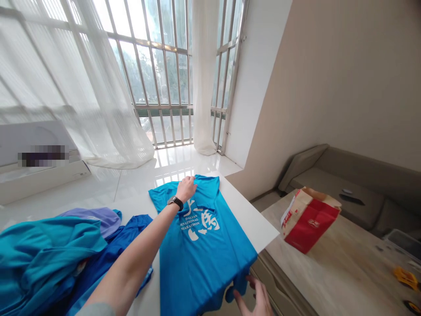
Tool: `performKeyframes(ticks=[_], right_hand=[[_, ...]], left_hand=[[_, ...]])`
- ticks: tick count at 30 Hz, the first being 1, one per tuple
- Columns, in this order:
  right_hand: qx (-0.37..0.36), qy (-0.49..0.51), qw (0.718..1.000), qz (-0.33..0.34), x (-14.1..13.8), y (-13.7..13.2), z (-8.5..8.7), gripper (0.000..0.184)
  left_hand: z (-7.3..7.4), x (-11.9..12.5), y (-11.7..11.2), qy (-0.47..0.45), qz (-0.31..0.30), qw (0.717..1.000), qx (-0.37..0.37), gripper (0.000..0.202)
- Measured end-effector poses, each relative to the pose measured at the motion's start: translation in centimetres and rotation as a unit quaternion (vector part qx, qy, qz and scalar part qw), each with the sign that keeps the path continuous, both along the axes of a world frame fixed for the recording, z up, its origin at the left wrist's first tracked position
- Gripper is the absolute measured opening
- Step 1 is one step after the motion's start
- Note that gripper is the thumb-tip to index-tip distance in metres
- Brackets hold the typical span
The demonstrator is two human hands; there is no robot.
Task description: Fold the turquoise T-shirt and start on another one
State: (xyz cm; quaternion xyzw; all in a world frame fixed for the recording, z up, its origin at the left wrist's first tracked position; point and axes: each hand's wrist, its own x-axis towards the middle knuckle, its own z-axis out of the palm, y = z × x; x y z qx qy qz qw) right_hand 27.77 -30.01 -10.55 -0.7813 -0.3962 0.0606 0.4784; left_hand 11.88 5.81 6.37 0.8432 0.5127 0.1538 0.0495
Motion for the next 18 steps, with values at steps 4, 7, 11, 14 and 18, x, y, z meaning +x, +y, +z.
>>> performKeyframes(ticks=[4, 7, 11, 14, 18], right_hand=[[-0.022, -0.033, 0.999, 0.029, 0.5, 0.2, -0.4, 0.059], [-0.033, -0.063, 0.993, 0.093, 1.0, 0.4, -0.1, 0.051], [-0.021, -0.064, 0.986, 0.149, 2.0, 0.3, 0.7, 0.046], [-0.005, -0.04, 0.986, 0.162, 2.7, -0.3, 1.3, 0.041], [0.002, -0.017, 0.988, 0.156, 3.2, -1.9, 2.0, 0.038]], left_hand=[[3.4, -0.3, -6.1, 0.001, -0.049, 0.999, -0.005, 0.034], [6.2, -1.3, -13.2, -0.086, -0.125, 0.988, -0.041, 0.024], [5.0, -2.1, -25.5, -0.254, -0.15, 0.934, -0.2, 0.034], [-1.7, -1.3, -32.9, -0.337, -0.102, 0.873, -0.339, 0.03], [-10.8, 2.0, -36.4, -0.407, -0.005, 0.839, -0.362, 0.069]])
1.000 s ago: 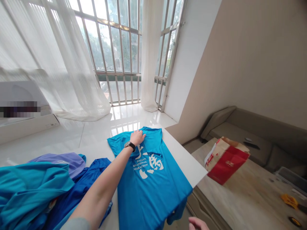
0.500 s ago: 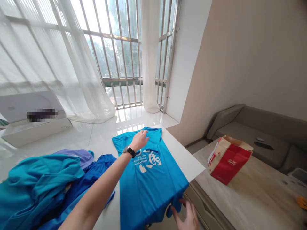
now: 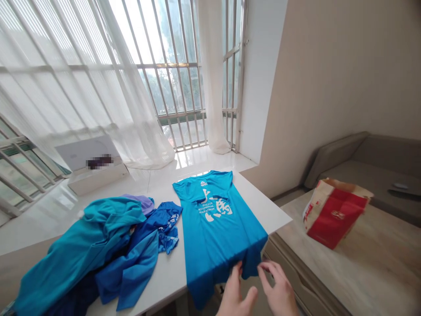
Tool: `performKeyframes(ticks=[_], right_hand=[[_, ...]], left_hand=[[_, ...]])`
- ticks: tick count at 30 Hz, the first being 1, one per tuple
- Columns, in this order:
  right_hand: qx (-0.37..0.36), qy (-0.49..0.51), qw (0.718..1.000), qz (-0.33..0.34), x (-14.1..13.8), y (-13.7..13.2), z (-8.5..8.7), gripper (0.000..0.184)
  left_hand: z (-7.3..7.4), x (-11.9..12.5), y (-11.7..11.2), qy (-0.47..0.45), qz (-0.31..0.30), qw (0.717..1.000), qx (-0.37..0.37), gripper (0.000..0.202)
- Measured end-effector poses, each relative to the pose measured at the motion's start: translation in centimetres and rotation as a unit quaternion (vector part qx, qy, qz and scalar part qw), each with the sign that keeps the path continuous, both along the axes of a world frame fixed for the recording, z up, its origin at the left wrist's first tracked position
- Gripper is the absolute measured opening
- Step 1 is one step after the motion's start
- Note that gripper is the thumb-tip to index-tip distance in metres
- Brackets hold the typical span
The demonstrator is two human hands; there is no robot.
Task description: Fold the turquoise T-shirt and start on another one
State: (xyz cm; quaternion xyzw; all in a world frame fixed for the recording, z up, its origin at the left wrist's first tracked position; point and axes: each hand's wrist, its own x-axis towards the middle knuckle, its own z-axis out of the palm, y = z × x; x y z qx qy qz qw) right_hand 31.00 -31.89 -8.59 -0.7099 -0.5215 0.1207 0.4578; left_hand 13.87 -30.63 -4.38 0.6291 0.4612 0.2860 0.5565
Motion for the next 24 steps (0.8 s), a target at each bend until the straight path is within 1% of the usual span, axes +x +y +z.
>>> performKeyframes(ticks=[1, 2, 3, 5, 6, 8, 9, 10, 12, 13, 16, 19, 21, 22, 24], right_hand=[[0.0, 0.006, 1.0, -0.004, 0.0, -0.4, 0.2, 0.037], [0.002, 0.012, 1.0, -0.008, 0.1, -0.9, 0.3, 0.037], [0.003, 0.02, 1.0, -0.013, 0.0, -1.3, 0.4, 0.037], [0.004, 0.04, 0.999, -0.024, 0.0, -2.0, 0.7, 0.039], [0.005, 0.051, 0.998, -0.032, 0.0, -2.3, 0.7, 0.04], [0.004, 0.07, 0.997, -0.046, 0.2, -2.7, 0.8, 0.041], [0.0, 0.077, 0.996, -0.051, 0.4, -2.9, 0.8, 0.042], [-0.006, 0.083, 0.995, -0.054, 0.8, -2.9, 0.8, 0.043], [-0.021, 0.1, 0.993, -0.054, 1.7, -2.6, 1.1, 0.044], [-0.03, 0.115, 0.992, -0.05, 2.2, -2.3, 1.2, 0.045], [-0.063, 0.195, 0.979, -0.018, 3.8, -0.5, 1.8, 0.051], [-0.093, 0.279, 0.956, 0.019, 5.0, 1.8, 2.4, 0.059], [-0.104, 0.314, 0.943, 0.038, 5.4, 3.2, 2.6, 0.061], [-0.106, 0.321, 0.94, 0.042, 5.4, 3.8, 2.6, 0.061], [-0.101, 0.316, 0.942, 0.051, 5.4, 4.6, 2.6, 0.058]], left_hand=[[-1.3, 1.0, 0.0, -0.017, 0.024, 1.0, 0.004, 0.074], [-2.1, 2.1, 0.1, -0.037, 0.047, 0.998, 0.006, 0.077], [-2.5, 3.1, 0.4, -0.055, 0.072, 0.996, 0.006, 0.078], [-2.5, 4.8, 1.0, -0.064, 0.124, 0.99, -0.002, 0.076], [-2.4, 5.4, 1.4, -0.05, 0.149, 0.987, -0.006, 0.071], [-1.9, 6.1, 2.1, -0.008, 0.169, 0.986, -0.002, 0.05], [-1.6, 6.1, 2.3, 0.003, 0.162, 0.987, 0.009, 0.04], [-1.4, 6.0, 2.5, 0.0, 0.146, 0.989, 0.022, 0.036], [-1.0, 5.5, 2.5, -0.042, 0.106, 0.993, 0.033, 0.038], [-0.8, 5.3, 2.3, -0.073, 0.089, 0.993, 0.026, 0.04], [-0.9, 5.3, 1.4, -0.164, 0.052, 0.984, -0.043, 0.045], [-1.7, 6.2, 0.7, -0.214, 0.029, 0.969, -0.121, 0.044], [-2.6, 6.5, 0.6, -0.189, 0.023, 0.973, -0.13, 0.045], [-3.1, 6.4, 0.7, -0.156, 0.014, 0.98, -0.119, 0.045], [-3.9, 5.5, 0.9, -0.055, -0.028, 0.995, -0.077, 0.047]])
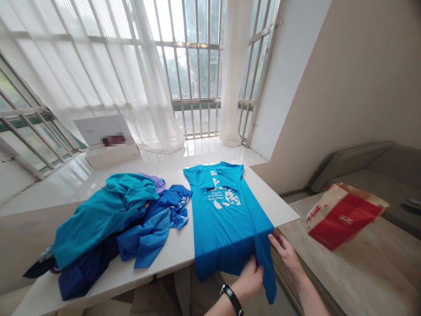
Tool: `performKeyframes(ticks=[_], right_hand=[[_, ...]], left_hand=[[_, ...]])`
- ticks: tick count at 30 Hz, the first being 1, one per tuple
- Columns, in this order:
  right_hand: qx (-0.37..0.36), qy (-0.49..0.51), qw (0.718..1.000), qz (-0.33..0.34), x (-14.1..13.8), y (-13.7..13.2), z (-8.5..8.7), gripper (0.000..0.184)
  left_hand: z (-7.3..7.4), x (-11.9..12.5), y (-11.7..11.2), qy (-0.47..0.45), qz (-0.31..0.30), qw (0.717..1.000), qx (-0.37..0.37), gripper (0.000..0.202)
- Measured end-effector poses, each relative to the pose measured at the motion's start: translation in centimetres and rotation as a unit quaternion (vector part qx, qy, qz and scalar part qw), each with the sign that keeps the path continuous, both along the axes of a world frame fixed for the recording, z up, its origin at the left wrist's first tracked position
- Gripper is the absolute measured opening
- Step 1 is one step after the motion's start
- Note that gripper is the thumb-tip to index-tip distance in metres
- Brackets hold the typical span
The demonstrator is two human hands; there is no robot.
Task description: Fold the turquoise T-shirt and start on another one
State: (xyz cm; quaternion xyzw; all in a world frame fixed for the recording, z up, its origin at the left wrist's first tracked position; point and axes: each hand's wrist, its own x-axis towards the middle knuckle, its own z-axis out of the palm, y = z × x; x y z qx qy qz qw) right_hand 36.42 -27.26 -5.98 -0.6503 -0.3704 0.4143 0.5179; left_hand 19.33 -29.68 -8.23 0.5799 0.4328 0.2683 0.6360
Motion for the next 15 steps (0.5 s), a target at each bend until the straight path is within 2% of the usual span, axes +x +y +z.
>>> performKeyframes(ticks=[2, 4, 6, 8, 10, 12, 13, 15], right_hand=[[0.017, -0.014, 1.0, 0.005, -0.1, 0.5, -0.1, 0.053], [0.034, -0.016, 0.999, 0.014, -0.1, 0.9, -0.4, 0.049], [0.05, -0.013, 0.999, 0.011, 0.1, 1.2, -0.8, 0.048], [0.061, -0.008, 0.998, 0.009, 0.4, 1.5, -1.2, 0.048], [0.061, -0.006, 0.998, -0.001, 0.9, 1.8, -1.6, 0.05], [0.045, -0.003, 0.999, -0.017, 1.3, 2.2, -2.0, 0.055], [0.035, 0.0, 0.999, -0.022, 1.5, 2.2, -2.1, 0.058], [0.021, 0.003, 0.999, -0.024, 1.5, 2.3, -2.3, 0.061]], left_hand=[[-0.1, -1.6, 0.3, 0.094, -0.052, 0.993, 0.053, 0.05], [0.9, -3.6, 0.4, 0.165, -0.096, 0.976, 0.103, 0.049], [3.3, -5.7, 0.4, 0.202, -0.147, 0.956, 0.154, 0.039], [6.8, -7.8, 0.5, 0.184, -0.19, 0.942, 0.206, 0.028], [10.6, -9.9, 1.0, 0.117, -0.168, 0.945, 0.254, 0.029], [13.3, -11.9, 2.1, 0.12, -0.091, 0.942, 0.298, 0.03], [14.1, -12.7, 2.9, 0.16, -0.036, 0.93, 0.328, 0.032], [14.0, -14.3, 4.6, 0.274, 0.027, 0.884, 0.377, 0.039]])
